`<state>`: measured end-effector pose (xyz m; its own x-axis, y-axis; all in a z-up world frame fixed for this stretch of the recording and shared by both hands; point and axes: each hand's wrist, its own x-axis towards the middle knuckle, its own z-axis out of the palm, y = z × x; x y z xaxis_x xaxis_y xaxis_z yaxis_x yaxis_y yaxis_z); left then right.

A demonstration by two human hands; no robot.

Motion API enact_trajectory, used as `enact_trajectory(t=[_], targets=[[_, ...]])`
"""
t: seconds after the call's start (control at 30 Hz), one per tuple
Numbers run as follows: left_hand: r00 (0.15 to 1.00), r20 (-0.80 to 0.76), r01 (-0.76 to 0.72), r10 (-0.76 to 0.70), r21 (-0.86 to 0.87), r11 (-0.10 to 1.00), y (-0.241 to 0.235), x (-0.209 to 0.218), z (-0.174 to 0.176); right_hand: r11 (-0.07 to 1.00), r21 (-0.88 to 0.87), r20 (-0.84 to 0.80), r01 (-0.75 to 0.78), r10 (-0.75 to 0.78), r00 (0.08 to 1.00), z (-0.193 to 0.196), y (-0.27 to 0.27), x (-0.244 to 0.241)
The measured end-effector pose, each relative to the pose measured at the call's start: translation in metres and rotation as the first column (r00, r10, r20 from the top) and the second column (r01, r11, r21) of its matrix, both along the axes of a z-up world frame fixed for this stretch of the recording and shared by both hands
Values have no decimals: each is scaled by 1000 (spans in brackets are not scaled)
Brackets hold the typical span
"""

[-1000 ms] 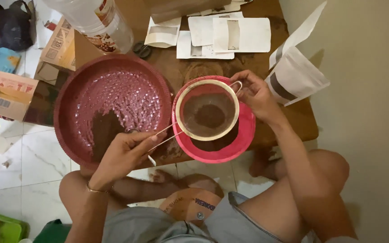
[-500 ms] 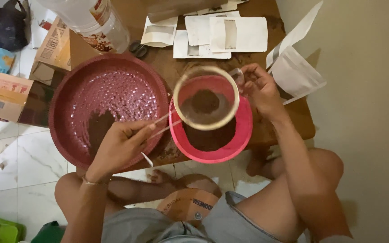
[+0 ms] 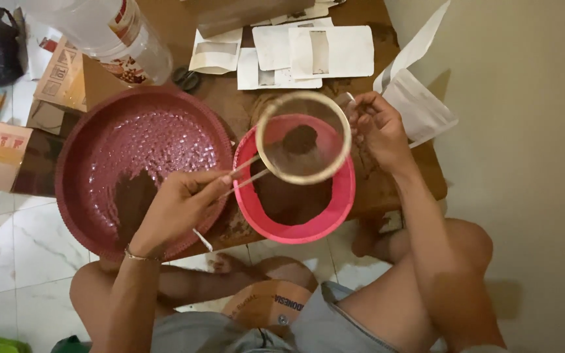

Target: The person scoops a dark brown powder from a red tray using a spoon and sifts it through a mesh strainer into a pink bowl. They repeatedly transfer the powder and shake the strainer to separate the fine powder from larger particles.

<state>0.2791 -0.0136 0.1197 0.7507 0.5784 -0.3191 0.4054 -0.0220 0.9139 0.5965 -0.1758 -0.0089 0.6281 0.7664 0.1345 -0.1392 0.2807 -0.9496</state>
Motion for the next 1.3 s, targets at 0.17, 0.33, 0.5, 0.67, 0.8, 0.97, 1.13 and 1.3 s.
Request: enact_trajectory(t=[0.17, 0.33, 0.5, 0.67, 0.8, 0.97, 1.13, 1.3], targets=[[1000, -11, 14, -14, 5, 1000, 3, 8, 1, 1000, 1, -22, 28, -28, 999, 6, -2, 1], [999, 19, 44, -45, 8, 999, -1, 16, 11, 998, 18, -51, 58, -57, 997, 2, 0, 5], [998, -13, 67, -67, 51, 996, 4, 21, 0, 998, -19, -7, 53, -53, 999, 13, -2, 3], [997, 1, 72, -72, 35, 997, -1, 27, 17, 999, -29, 29, 19, -18, 999, 8, -4, 10], [996, -13, 84, -84, 46, 995, 0, 26, 13, 999, -38, 45, 19, -17, 999, -7, -6, 17], [997, 7, 75, -76, 41, 996, 3, 28, 5, 1000, -13, 35, 19, -19, 999, -8, -5, 18], [994, -14, 108, -107, 80, 991, 4, 28, 5, 999, -42, 20, 31, -30, 999, 5, -1, 15], [992, -26, 130, -127, 173, 976, 10, 27, -5, 1000, -9, -29, 23, -24, 999, 11, 0, 14]])
